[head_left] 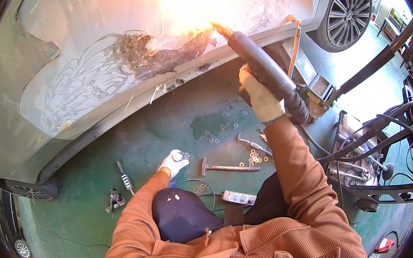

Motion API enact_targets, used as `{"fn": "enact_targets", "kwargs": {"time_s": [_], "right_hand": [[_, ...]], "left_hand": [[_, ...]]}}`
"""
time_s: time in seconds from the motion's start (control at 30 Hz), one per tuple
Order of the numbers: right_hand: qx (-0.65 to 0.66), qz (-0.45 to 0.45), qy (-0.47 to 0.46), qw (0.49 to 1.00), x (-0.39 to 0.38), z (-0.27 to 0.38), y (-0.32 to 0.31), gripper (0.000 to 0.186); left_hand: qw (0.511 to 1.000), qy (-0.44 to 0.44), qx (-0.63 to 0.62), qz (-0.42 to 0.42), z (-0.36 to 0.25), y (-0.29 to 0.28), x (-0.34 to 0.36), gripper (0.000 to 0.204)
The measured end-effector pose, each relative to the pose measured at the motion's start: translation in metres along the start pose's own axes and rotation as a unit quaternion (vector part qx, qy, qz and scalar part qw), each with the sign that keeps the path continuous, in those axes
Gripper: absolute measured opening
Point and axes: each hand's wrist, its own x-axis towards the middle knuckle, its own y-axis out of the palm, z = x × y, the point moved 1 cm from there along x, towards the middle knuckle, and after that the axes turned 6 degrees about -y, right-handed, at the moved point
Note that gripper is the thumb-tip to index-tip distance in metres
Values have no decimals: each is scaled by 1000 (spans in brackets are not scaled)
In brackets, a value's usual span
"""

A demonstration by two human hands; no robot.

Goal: The person uses an angle grinder to smooth a section of a car bumper, then applies a torch to burn off material while holding a water bottle, and finally grinds the area again. The work is performed on a white bumper in a workshop.

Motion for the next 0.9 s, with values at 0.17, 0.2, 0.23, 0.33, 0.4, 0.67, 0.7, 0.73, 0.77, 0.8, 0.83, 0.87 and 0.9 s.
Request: {"fn": "enact_targets", "kwargs": {"time_s": [0.17, 0.2, 0.23, 0.33, 0.4, 0.67, 0.7, 0.73, 0.77, 0.8, 0.83, 0.87, 0.9], "right_hand": [[-108, -38, -98, 989, 29, -38, 16, 28], [-85, -37, -86, 992, 29, -35, 17, 31], [-62, -36, -74, 995, 29, -32, 17, 33], [-71, -52, -103, 991, 23, -34, 19, 31], [-54, -63, -131, 988, 24, -31, 8, 26], [-55, -43, -99, 993, 9, -31, 16, 27], [-22, -38, -47, 998, 13, -24, 15, 26], [10, -33, 5, 999, 18, -19, 14, 25], [-48, -20, -42, 998, 15, -33, 11, 26], [-107, -12, -93, 990, 15, -44, 10, 27], [-169, -14, -142, 975, 10, -46, 8, 28], [-177, -33, -188, 966, 6, -47, 5, 27], [-182, -46, -233, 954, -4, -35, 10, 26]], "left_hand": [[997, 12, -78, 2, 17, -3, -2, 68], [998, 13, -55, -1, 15, -3, -3, 68], [999, 14, -32, -3, 13, -4, -4, 68], [999, 25, -35, -5, 6, -4, -6, 69], [1000, 9, -21, 4, -9, -3, -8, 69], [996, 31, -81, 32, 30, -1, 2, 76], [999, 20, -44, 15, 21, -3, 4, 74], [999, 27, -26, 11, 26, -2, 4, 73], [999, 34, -7, 7, 28, -3, 0, 72], [999, 42, 10, -2, 28, -6, 1, 72], [999, 32, 35, 14, 20, -6, -4, 72], [999, 28, 15, 12, 9, -4, -2, 72], [1000, 16, -2, 10, 12, -3, -5, 72]]}}
